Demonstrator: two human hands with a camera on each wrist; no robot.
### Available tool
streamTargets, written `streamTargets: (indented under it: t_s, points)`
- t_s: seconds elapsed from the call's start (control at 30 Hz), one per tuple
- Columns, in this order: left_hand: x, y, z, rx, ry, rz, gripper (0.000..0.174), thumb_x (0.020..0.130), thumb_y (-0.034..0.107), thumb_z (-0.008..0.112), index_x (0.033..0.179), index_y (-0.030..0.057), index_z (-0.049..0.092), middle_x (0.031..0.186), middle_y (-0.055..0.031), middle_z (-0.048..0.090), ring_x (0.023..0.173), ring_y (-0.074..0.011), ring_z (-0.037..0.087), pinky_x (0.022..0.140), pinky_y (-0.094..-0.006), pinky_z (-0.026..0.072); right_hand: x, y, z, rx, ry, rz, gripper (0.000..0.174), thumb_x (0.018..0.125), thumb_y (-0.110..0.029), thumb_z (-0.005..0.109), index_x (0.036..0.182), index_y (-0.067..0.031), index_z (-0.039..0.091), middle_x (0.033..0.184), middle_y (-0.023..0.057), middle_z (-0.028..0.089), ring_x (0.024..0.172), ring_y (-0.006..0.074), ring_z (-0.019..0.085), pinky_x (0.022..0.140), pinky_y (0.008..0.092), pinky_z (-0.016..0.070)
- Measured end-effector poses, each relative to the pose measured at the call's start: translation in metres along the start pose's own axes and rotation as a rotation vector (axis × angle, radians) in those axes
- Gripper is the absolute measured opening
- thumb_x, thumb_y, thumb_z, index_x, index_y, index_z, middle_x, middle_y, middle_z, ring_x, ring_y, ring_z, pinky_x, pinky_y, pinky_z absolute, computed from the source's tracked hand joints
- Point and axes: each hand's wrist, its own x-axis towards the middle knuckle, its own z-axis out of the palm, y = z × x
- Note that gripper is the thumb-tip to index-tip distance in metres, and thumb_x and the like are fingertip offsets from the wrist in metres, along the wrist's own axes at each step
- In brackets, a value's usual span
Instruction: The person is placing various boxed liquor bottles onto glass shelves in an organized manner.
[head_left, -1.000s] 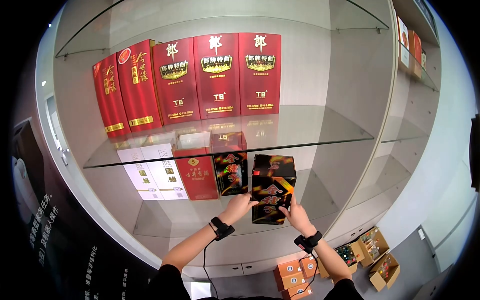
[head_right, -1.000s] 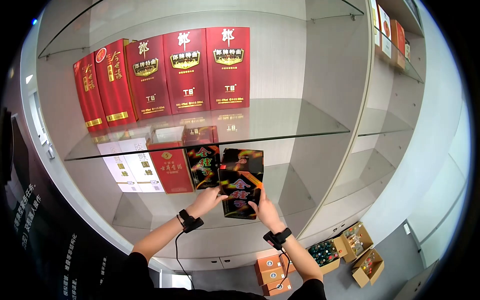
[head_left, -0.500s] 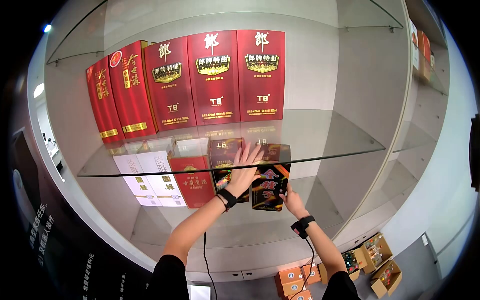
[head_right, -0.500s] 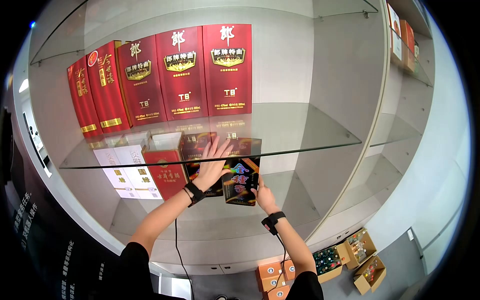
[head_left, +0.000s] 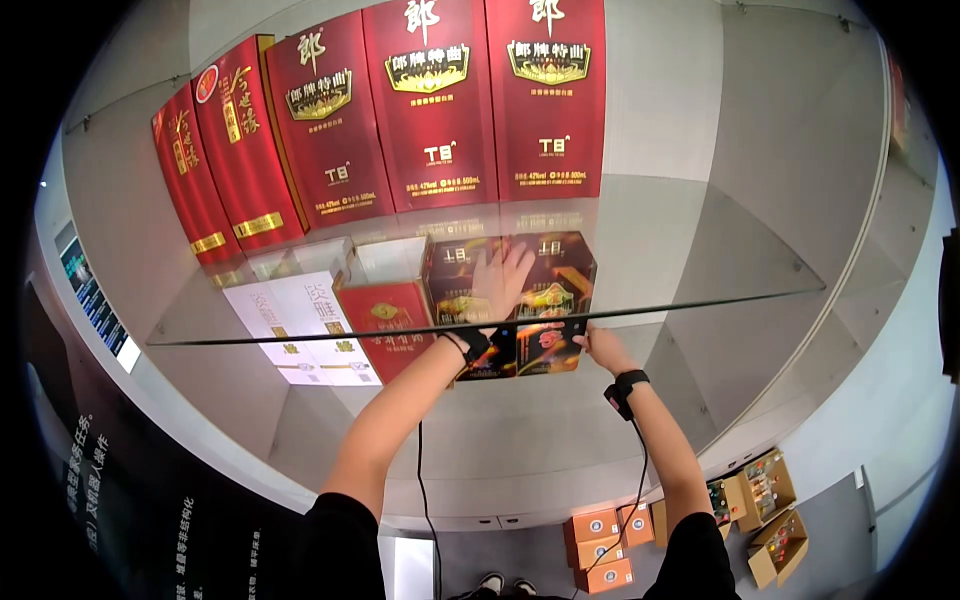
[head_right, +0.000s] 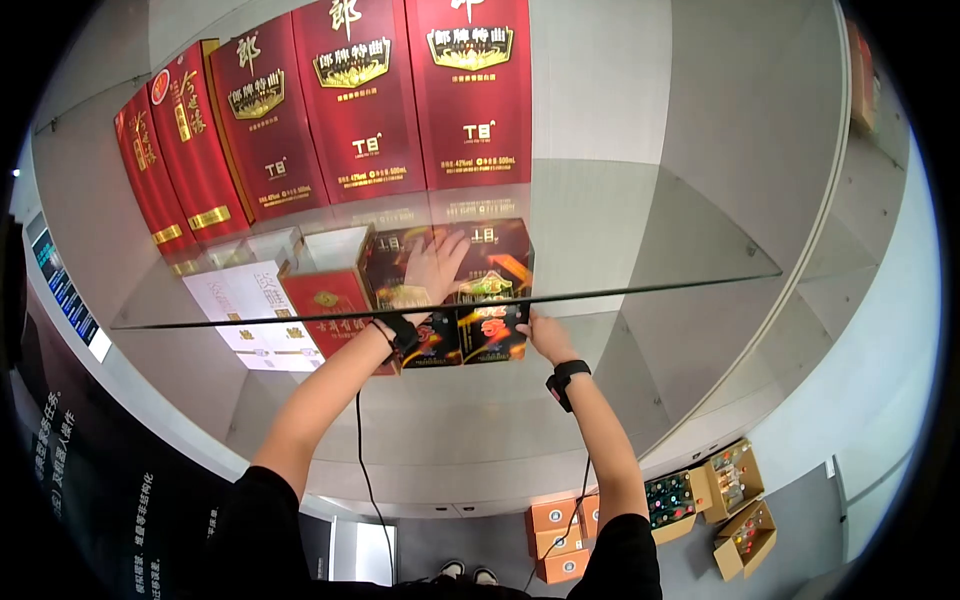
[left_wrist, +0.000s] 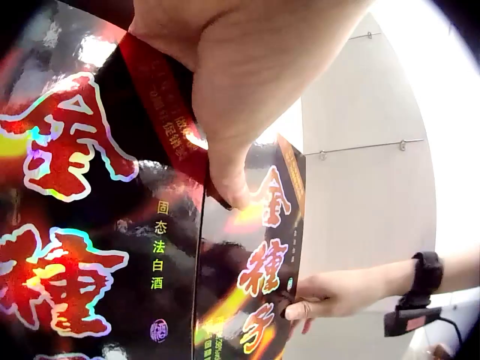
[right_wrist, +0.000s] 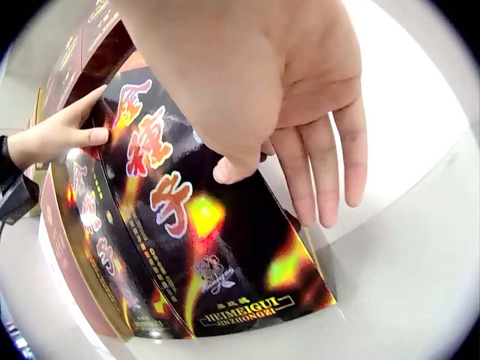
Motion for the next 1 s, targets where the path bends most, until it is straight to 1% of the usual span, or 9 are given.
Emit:
streamTargets:
  t_s: [0.17,0.3,0.33,0.57,0.67,0.77,0.83,0.93,1.0]
  points:
    - [0.002,0.002,0.006,-0.013,0.112,-0.040,0.044,0.069,0.015,0.064,0.110,0.0132,0.048,0.121,-0.0043,0.050,0.108,-0.0257,0.049,0.090,-0.0513,0.0365,-0.008,-0.002,0.012,-0.034,0.050,0.070,0.046,0.085,-0.047,0.047,0.096,-0.0039,0.057,0.072,0.0153,0.063,0.071,0.0331,0.061,0.062,0.0440,0.0465]
    - [0.000,0.005,0.006,-0.038,0.213,-0.060,0.030,0.075,0.012,0.054,0.105,0.0136,0.050,0.118,-0.0032,0.052,0.106,-0.0246,0.050,0.088,-0.0508,0.0376,-0.025,-0.006,0.020,-0.170,-0.030,0.082,0.054,0.084,-0.052,0.045,0.108,-0.0044,0.051,0.081,0.0190,0.063,0.076,0.0387,0.060,0.064,0.0464,0.0476]
    - [0.002,0.000,0.005,0.036,-0.025,-0.054,0.063,0.069,0.036,0.068,0.121,0.0096,0.043,0.129,-0.0068,0.043,0.117,-0.0271,0.042,0.094,-0.0487,0.0330,-0.032,-0.011,0.016,-0.083,-0.019,0.089,0.055,0.084,-0.053,0.045,0.111,-0.0044,0.050,0.083,0.0200,0.063,0.077,0.0398,0.059,0.066,0.0467,0.0476]
    - [0.004,0.010,-0.008,0.066,-0.112,-0.134,0.081,0.057,0.045,0.075,0.122,0.0115,0.041,0.131,-0.0049,0.042,0.122,-0.0259,0.038,0.092,-0.0509,0.0337,-0.147,-0.037,-0.012,0.123,0.032,0.010,0.045,0.087,-0.033,0.050,0.120,-0.0011,0.046,0.095,0.0209,0.062,0.086,0.0361,0.060,0.077,0.0401,0.0475]
    - [0.006,0.008,-0.008,0.013,-0.132,-0.127,0.084,0.057,0.041,0.077,0.124,0.0099,0.038,0.131,-0.0062,0.041,0.124,-0.0287,0.034,0.095,-0.0498,0.0312,-0.214,-0.043,-0.020,0.384,-0.041,0.089,0.046,0.086,-0.035,0.052,0.121,-0.0043,0.047,0.106,0.0206,0.059,0.096,0.0335,0.057,0.082,0.0388,0.0456]
    - [-0.008,0.015,-0.026,-0.309,0.103,-0.029,0.088,0.061,0.029,0.077,0.131,0.0041,0.030,0.136,-0.0117,0.031,0.131,-0.0346,0.020,0.103,-0.0508,0.0219,-0.298,-0.051,-0.030,0.450,-0.007,0.224,0.044,0.087,-0.030,0.053,0.122,-0.0039,0.047,0.106,0.0203,0.059,0.098,0.0301,0.058,0.083,0.0351,0.0450]
    - [-0.030,0.032,-0.044,-0.444,0.240,0.072,0.081,0.067,0.022,0.073,0.131,-0.0013,0.028,0.137,-0.0163,0.030,0.132,-0.0346,0.017,0.106,-0.0437,0.0188,-0.363,-0.056,-0.033,0.587,0.132,0.329,0.038,0.088,-0.024,0.052,0.119,-0.0024,0.049,0.102,0.0166,0.062,0.096,0.0247,0.059,0.081,0.0310,0.0456]
    - [-0.114,0.062,-0.084,-0.801,0.194,0.101,0.057,0.078,0.017,0.061,0.128,0.0033,0.036,0.123,-0.0180,0.047,0.115,-0.0333,0.044,0.096,-0.0379,0.0353,-0.469,-0.031,-0.002,0.561,0.363,0.665,0.032,0.086,-0.019,0.053,0.107,0.0042,0.056,0.096,0.0177,0.063,0.090,0.0217,0.060,0.078,0.0291,0.0457]
    - [-0.198,0.066,-0.099,-1.022,-0.160,0.057,0.041,0.080,0.021,0.061,0.116,0.0054,0.049,0.110,-0.0129,0.057,0.101,-0.0279,0.054,0.086,-0.0363,0.0433,-0.545,-0.017,0.021,0.365,0.443,0.902,0.029,0.083,-0.021,0.056,0.101,0.0007,0.060,0.091,0.0188,0.064,0.089,0.0285,0.062,0.077,0.0331,0.0472]
